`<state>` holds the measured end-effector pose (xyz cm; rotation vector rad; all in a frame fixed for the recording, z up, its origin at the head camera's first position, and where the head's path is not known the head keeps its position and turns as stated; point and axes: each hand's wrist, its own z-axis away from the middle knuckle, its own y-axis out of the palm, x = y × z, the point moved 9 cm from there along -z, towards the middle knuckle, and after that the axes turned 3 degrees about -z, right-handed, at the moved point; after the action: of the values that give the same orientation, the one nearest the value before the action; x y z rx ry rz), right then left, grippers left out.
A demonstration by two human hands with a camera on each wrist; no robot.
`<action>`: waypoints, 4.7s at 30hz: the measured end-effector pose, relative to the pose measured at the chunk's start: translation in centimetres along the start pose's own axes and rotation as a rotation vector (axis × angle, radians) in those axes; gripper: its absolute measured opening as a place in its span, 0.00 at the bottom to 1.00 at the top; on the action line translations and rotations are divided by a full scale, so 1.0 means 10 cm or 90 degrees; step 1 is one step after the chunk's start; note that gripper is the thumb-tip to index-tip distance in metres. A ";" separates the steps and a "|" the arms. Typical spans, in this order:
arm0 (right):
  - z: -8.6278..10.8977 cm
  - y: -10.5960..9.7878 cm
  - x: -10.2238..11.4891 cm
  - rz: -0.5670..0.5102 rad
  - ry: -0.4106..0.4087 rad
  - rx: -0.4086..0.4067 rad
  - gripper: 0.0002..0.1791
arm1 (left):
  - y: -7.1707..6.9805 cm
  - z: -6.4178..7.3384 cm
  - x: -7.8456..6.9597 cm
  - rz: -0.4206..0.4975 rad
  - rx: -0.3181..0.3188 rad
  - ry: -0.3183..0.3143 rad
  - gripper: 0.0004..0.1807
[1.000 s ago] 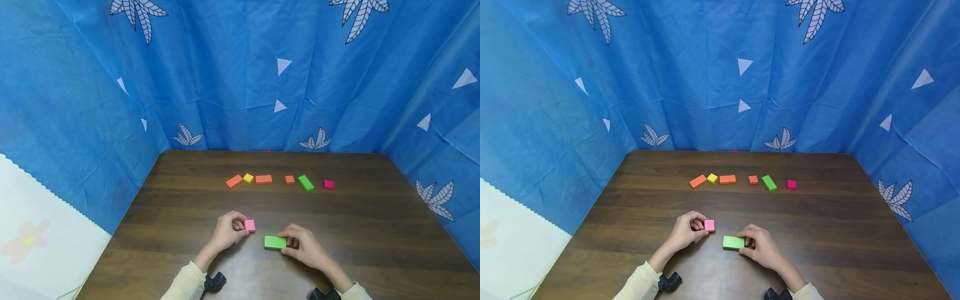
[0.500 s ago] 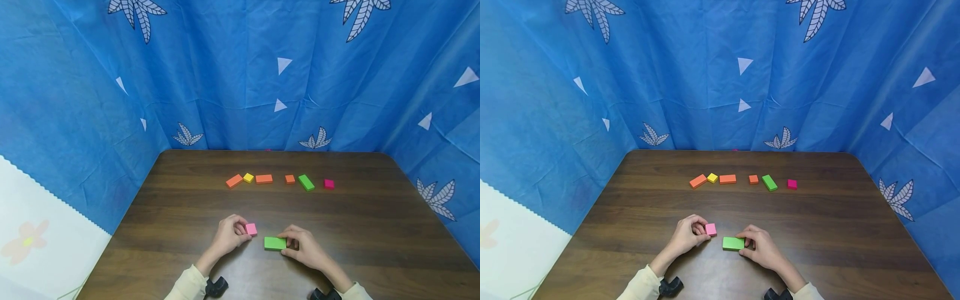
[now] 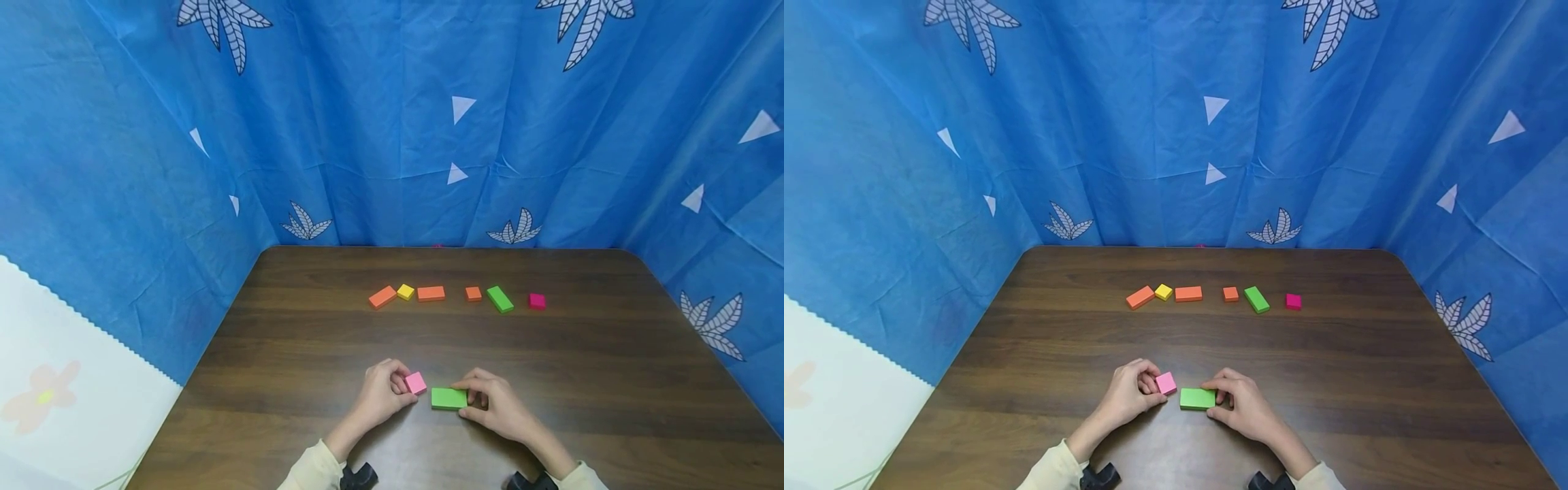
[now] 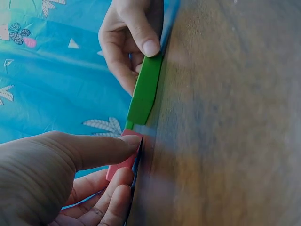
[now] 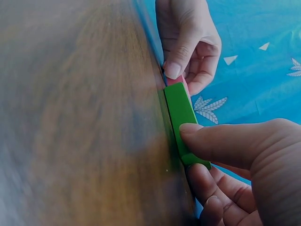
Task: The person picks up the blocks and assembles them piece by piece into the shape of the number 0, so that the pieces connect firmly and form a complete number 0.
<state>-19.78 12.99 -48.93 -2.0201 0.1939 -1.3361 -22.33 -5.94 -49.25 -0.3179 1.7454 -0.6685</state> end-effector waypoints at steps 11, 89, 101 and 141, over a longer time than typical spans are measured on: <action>-0.01 0.01 -0.01 0.012 -0.005 -0.004 0.20 | 0.05 0.01 -0.03 -0.026 0.002 0.034 0.17; -0.37 -1.79 -1.66 0.129 0.295 -0.229 0.23 | 0.05 0.04 -0.05 -0.015 -0.003 0.035 0.17; -0.27 -1.79 -1.66 0.113 0.329 -0.255 0.22 | 0.07 0.04 -0.03 -0.015 0.005 0.023 0.17; 0.08 -0.94 -0.63 -0.011 0.258 -0.192 0.19 | 0.05 0.04 -0.06 -0.027 -0.004 0.037 0.17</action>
<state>-24.25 23.35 -47.99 -1.9654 0.5925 -1.8078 -21.67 -5.35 -49.13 -0.3445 1.8005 -0.7086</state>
